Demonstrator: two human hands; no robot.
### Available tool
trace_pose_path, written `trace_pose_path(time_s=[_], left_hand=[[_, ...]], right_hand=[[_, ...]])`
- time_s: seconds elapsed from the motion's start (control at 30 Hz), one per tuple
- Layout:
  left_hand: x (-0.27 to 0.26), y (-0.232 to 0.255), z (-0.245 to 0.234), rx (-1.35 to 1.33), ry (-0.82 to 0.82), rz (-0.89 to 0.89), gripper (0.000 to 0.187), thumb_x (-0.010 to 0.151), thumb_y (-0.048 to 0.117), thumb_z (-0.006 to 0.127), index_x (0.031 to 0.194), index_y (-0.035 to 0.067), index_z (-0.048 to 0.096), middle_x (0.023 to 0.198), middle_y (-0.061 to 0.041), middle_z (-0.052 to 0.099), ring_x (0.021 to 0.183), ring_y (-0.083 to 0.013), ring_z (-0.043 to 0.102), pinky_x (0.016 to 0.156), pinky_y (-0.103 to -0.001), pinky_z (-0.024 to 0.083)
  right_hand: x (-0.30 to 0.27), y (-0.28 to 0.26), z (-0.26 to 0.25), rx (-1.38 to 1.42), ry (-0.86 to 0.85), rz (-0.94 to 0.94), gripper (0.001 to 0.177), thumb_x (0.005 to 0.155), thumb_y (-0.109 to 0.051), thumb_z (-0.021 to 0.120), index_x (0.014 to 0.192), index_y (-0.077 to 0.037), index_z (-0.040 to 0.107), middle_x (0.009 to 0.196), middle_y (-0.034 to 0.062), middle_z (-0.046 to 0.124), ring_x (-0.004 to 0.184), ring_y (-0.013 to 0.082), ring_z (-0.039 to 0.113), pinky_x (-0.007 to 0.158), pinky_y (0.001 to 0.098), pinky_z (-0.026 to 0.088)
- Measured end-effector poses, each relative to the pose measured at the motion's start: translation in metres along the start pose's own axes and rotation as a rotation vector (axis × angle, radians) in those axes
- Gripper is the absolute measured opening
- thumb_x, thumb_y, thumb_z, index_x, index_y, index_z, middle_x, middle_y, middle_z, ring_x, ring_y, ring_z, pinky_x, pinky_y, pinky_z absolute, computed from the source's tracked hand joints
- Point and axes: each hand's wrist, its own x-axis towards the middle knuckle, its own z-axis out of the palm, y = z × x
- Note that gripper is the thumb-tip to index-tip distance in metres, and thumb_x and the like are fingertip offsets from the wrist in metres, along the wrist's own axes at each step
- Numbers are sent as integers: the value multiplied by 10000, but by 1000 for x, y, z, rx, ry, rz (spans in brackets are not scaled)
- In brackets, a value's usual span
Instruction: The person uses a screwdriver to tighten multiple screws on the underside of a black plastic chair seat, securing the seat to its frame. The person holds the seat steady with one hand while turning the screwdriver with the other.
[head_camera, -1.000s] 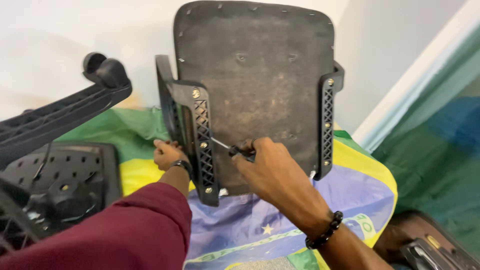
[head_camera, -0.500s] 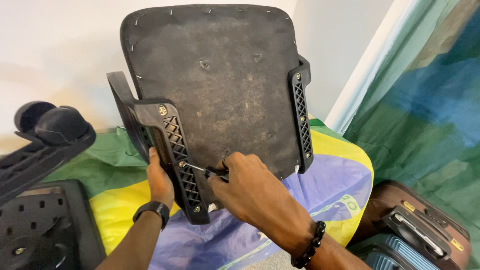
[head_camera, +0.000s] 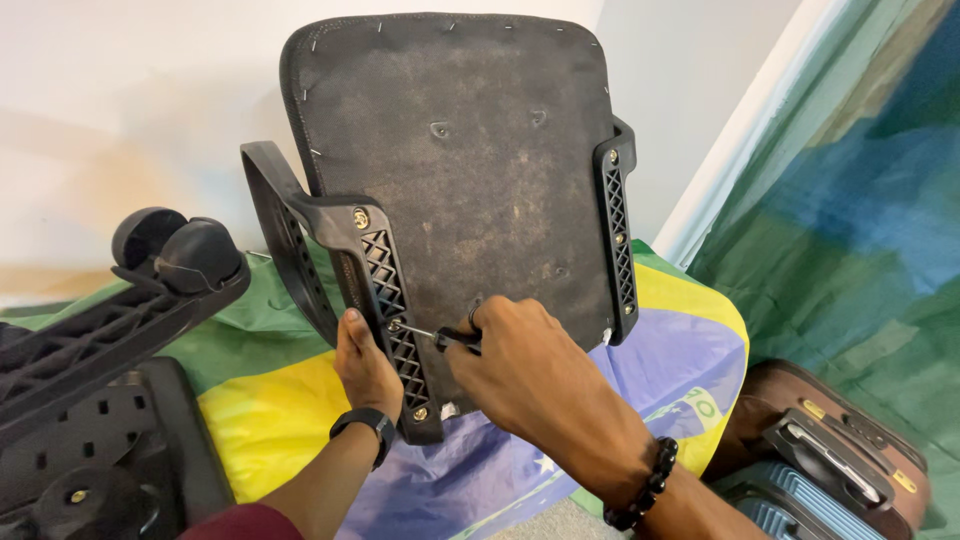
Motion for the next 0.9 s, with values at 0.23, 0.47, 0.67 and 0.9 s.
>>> trace_pose_path(time_s=[0.23,0.47,0.67,0.9], left_hand=[[5,4,-20,160,-249,-85,601,1008,565,331,1295,75,529,944,-282,657,902,-485,634,799,-538,458],[13,8,-48,-53,-561,364,727,939,405,643,1432,-32,337,1230,-212,564,1150,-374,577,983,-446,427],[30,37,-52,107,-666,59,827,660,385,922,1239,1,474,992,-107,639,932,-229,661,857,-361,558],[25,46,-50,-26,-660,52,836,668,366,902,1274,22,439,1025,-64,673,938,-163,683,833,-316,568]], right_hand=[[3,-18,-6,8,-53,65,310,841,-212,596,714,64,659,783,270,677,817,458,667,766,503,538],[8,-26,-7,-45,-36,173,297,818,-251,639,841,32,726,822,298,703,857,443,695,800,481,554],[6,-17,0,-227,-5,-101,263,879,-247,626,788,-17,715,864,230,688,865,430,647,777,510,512],[3,-18,5,-255,-35,100,296,876,-271,623,751,-7,671,872,185,681,935,389,621,857,481,495]])
